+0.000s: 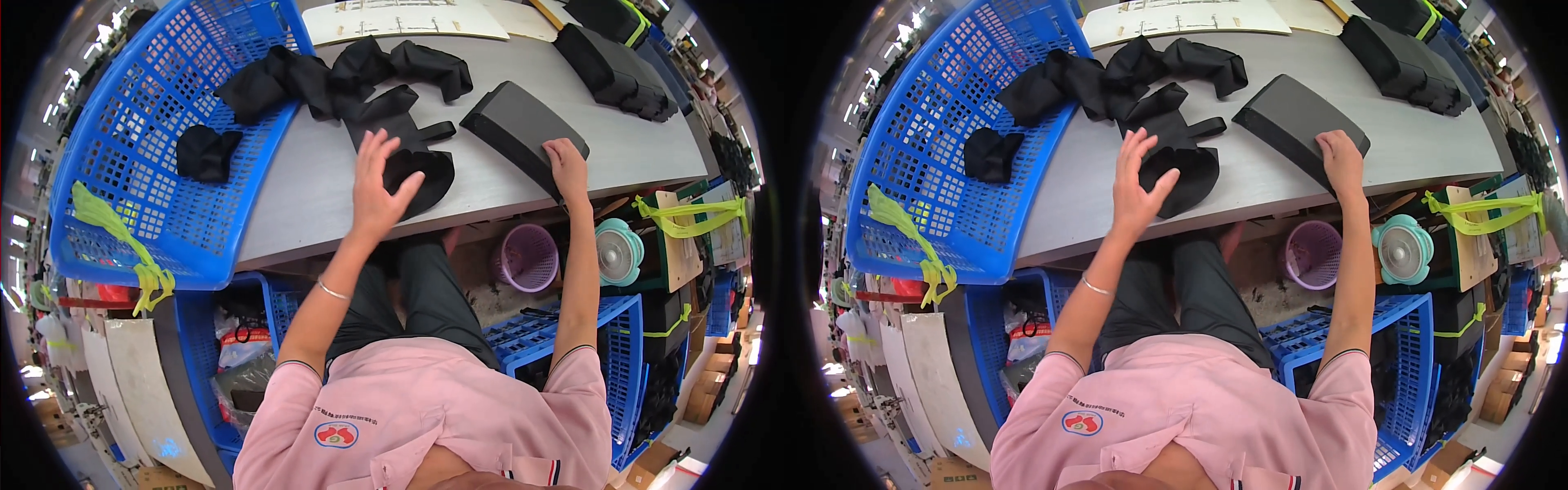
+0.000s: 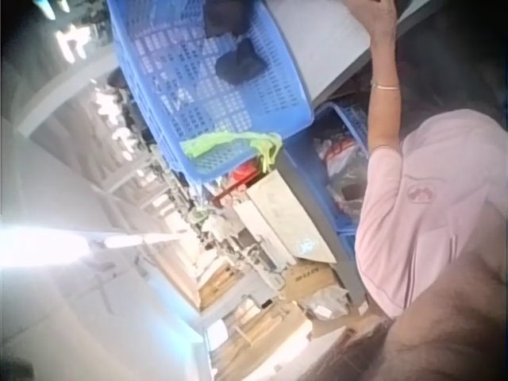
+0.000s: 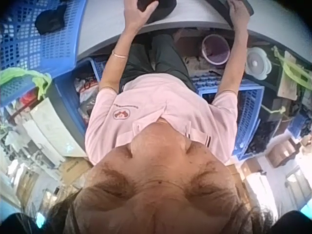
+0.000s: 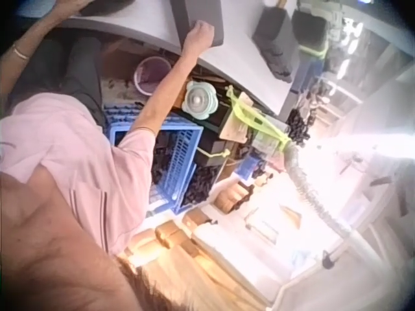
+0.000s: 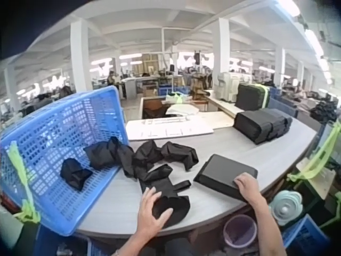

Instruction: The recorder is assembling and inspecting black fabric components, possibly for sports or recreation bags, at a manufacturing workstation.

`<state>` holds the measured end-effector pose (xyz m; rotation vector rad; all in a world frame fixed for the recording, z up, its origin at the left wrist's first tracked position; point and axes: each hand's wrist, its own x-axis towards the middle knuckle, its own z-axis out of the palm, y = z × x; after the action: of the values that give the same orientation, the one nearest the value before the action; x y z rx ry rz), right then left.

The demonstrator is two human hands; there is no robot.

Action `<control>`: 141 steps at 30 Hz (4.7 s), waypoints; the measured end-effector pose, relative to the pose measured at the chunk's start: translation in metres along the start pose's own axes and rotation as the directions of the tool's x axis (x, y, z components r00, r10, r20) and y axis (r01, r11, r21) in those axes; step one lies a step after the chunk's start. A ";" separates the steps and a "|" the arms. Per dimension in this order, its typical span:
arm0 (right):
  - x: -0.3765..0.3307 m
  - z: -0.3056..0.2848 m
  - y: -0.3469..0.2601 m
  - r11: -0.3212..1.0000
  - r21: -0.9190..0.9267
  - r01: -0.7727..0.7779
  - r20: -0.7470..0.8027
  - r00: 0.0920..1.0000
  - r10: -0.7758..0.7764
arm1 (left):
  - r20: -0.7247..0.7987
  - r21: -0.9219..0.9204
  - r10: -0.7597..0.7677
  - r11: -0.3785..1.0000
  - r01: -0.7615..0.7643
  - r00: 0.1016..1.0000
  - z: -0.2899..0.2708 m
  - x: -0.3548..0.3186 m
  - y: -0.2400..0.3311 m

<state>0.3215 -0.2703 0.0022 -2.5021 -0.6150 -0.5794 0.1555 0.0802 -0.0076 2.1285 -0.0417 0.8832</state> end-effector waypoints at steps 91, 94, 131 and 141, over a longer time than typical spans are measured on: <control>-0.138 0.049 -0.235 -0.454 0.764 -0.459 0.631 0.678 0.376 | -0.057 -0.135 -0.160 0.979 0.151 0.985 -0.017 -0.102 0.076; -0.138 0.048 -0.233 -0.434 0.778 -0.455 0.621 0.664 0.417 | -0.043 -0.248 -0.204 0.950 0.187 0.978 -0.015 -0.099 0.081; -0.146 0.079 -0.227 0.373 0.646 -0.666 0.473 0.732 0.490 | 0.133 -0.216 -0.296 0.923 0.319 0.946 -0.022 -0.137 0.043; -0.141 0.067 -0.217 0.099 0.796 -0.598 0.604 0.794 -0.066 | 0.099 -0.379 -0.651 0.674 0.634 0.752 -0.015 -0.149 0.013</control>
<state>0.1132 -0.1087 -0.0435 -1.2626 -0.3980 0.6159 0.0306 0.0435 -0.0824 1.5578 0.4990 0.4364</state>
